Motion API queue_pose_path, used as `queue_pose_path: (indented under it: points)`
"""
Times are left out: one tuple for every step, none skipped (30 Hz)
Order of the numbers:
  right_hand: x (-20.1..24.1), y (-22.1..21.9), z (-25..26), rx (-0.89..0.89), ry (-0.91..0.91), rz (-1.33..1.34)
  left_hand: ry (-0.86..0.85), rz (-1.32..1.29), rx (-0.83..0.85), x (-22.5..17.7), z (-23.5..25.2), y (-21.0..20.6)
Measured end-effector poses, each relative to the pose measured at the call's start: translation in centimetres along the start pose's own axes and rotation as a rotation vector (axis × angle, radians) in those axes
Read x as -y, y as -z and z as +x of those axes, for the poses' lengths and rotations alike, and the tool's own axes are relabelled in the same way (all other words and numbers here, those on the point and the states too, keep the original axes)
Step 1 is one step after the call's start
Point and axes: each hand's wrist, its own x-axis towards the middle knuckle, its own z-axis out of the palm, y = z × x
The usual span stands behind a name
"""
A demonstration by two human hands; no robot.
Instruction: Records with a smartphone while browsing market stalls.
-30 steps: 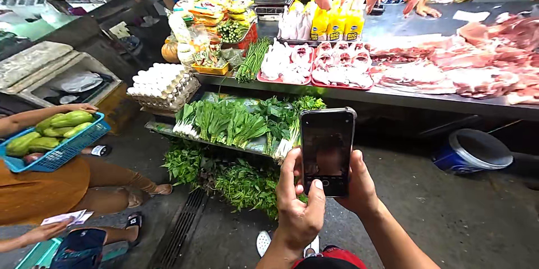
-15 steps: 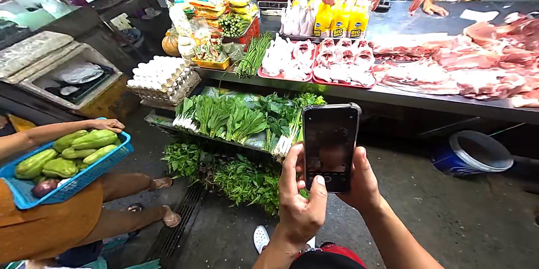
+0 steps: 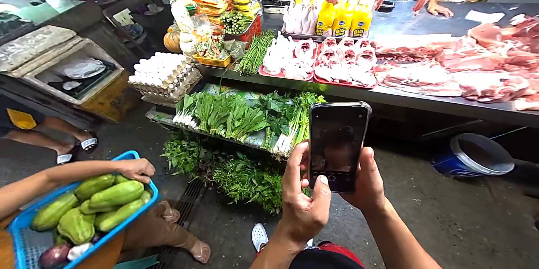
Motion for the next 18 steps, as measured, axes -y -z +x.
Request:
queue_pose_path:
  points:
    - [0.1,0.0,0.0,-0.007,-0.003,-0.001,-0.002,-0.003,-0.002,0.0,0.0,-0.1]
    - [0.2,0.1,-0.1,-0.016,-0.003,-0.005,-0.004,-0.004,-0.003,0.0,0.1,-0.3]
    - [0.2,0.1,-0.1,-0.02,-0.001,-0.007,-0.006,-0.005,0.0,0.0,0.2,-0.4]
    - [0.3,0.2,-0.1,-0.023,0.005,-0.007,-0.008,-0.004,0.001,0.0,0.2,-0.5]
    - [0.4,0.2,-0.1,-0.021,0.015,-0.006,-0.009,-0.003,0.002,0.0,0.3,-0.6]
    - [0.4,0.3,-0.1,-0.019,0.024,-0.008,-0.013,0.001,0.002,0.0,0.3,-0.7]
    - [0.5,0.3,-0.1,-0.018,0.03,-0.013,-0.013,0.006,-0.004,0.0,0.4,-0.9]
    - [0.6,0.4,-0.1,-0.021,0.033,-0.021,-0.011,0.011,-0.011,0.0,0.4,-1.0]
    - [0.7,0.4,-0.2,-0.027,0.034,-0.026,-0.006,0.012,-0.015,-0.1,0.5,-1.2]
    - [0.8,0.5,-0.2,-0.033,0.034,-0.03,-0.001,0.01,-0.018,-0.1,0.5,-1.3]
    - [0.8,0.5,-0.2,-0.033,0.036,-0.032,-0.001,0.008,-0.015,-0.1,0.6,-1.4]
    - [0.9,0.6,-0.2,-0.03,0.039,-0.03,-0.003,0.004,-0.005,0.0,0.6,-1.4]
    - [1.0,0.6,-0.2,-0.027,0.043,-0.029,-0.008,-0.004,0.01,0.1,0.6,-1.4]
    - [1.1,0.7,-0.2,-0.023,0.046,-0.033,-0.013,-0.007,0.024,0.1,0.5,-1.4]
    - [1.1,0.8,-0.2,-0.017,0.05,-0.035,-0.017,-0.007,0.034,0.2,0.6,-1.4]
    - [1.2,0.8,-0.2,-0.01,0.05,-0.032,-0.021,-0.006,0.04,0.2,0.6,-1.4]
    - [1.2,0.9,-0.2,-0.004,0.051,-0.028,-0.022,-0.007,0.047,0.2,0.6,-1.4]
    - [1.3,0.9,-0.2,-0.002,0.053,-0.024,-0.022,-0.006,0.052,0.1,0.6,-1.4]
